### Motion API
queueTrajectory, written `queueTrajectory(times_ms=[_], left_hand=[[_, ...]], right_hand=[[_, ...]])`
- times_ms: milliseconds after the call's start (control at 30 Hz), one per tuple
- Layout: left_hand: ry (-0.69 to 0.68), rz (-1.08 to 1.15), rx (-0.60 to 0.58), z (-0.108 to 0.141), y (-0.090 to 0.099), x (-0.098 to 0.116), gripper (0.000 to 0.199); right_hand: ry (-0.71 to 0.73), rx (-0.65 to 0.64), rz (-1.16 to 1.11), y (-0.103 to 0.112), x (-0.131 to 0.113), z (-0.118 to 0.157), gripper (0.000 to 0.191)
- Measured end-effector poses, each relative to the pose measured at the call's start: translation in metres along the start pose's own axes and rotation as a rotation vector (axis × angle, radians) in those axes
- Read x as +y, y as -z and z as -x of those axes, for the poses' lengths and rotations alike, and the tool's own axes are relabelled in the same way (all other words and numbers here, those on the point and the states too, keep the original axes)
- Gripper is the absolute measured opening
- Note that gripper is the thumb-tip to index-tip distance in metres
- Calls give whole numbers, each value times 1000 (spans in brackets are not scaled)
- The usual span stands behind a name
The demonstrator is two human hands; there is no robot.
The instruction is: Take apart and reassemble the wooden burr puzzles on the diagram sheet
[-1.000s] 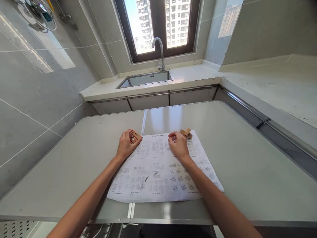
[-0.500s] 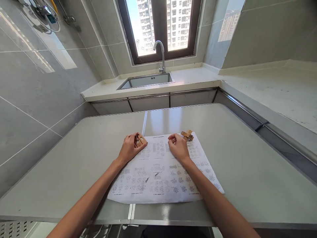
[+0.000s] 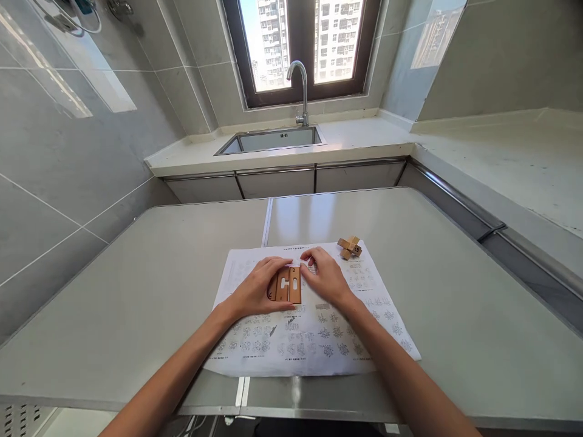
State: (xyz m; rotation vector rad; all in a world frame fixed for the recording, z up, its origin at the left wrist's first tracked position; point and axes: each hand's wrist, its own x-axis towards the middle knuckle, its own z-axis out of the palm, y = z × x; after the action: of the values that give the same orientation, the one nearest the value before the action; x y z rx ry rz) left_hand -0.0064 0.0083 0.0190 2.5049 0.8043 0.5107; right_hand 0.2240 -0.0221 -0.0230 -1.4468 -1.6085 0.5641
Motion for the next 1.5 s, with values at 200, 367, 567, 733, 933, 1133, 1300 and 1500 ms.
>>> queueTrajectory(times_ms=[200, 367, 567, 733, 933, 1133, 1300, 1500], left_hand=[[59, -10, 18, 16, 15, -25, 93], [146, 15, 50, 30, 24, -39, 92], [121, 0, 40, 32, 28, -36, 80], [108, -139, 129, 32, 25, -41, 63], [252, -280, 225, 33, 22, -43, 28], [268, -255, 231, 32, 22, -39, 25], [413, -130, 187, 34, 19, -42, 28], [500, 8, 228, 33, 21, -32, 35]], right_hand=[[146, -222, 35, 6, -4, 3, 47], [130, -387, 22, 17, -6, 5, 96], [142, -397, 62, 17, -11, 6, 85], [167, -337, 72, 12, -8, 6, 78], [143, -340, 79, 11, -8, 9, 79], [118, -232, 34, 10, -9, 8, 70], [116, -133, -52, 10, -11, 5, 66], [64, -110, -156, 9, -19, 6, 57]])
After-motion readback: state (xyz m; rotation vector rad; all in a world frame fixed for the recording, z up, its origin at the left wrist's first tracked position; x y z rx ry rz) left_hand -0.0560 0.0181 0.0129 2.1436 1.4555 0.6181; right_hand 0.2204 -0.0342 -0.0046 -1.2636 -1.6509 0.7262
